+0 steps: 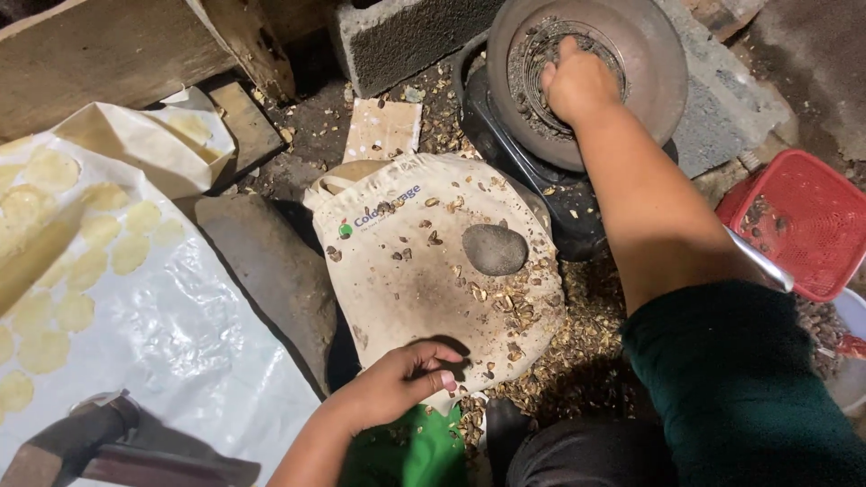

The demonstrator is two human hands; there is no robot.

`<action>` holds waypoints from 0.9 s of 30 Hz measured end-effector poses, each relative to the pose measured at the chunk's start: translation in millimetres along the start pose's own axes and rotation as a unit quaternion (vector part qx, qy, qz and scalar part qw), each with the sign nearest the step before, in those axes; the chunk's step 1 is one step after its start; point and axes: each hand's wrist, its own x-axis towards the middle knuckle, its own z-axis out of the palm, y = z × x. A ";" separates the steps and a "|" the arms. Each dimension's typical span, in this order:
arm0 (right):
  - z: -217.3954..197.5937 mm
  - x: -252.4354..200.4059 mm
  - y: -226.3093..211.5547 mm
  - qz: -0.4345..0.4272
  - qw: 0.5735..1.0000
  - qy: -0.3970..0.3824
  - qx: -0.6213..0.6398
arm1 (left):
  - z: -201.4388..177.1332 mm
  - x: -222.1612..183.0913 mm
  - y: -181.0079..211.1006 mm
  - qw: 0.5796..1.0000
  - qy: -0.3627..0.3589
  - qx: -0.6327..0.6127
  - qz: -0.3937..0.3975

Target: Processing food items by flattening slices with a mallet and hulling seeds on a stone surface

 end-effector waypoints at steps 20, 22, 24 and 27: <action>-103.8 -195.7 -115.7 -0.253 0.863 -0.173 0.401 | -9.0 78.1 19.1 0.770 0.116 -0.611 0.141; -70.2 -214.2 -114.6 -0.266 0.925 -0.105 0.252 | -6.9 80.8 -3.2 0.712 0.158 -0.674 0.119; -52.0 -238.1 -111.9 -0.272 0.958 -0.032 0.091 | -3.7 73.0 -14.3 0.649 0.193 -0.729 0.095; -43.4 -261.5 -110.4 -0.214 0.961 -0.155 0.085 | -7.3 56.0 -20.0 0.734 0.227 -0.635 0.075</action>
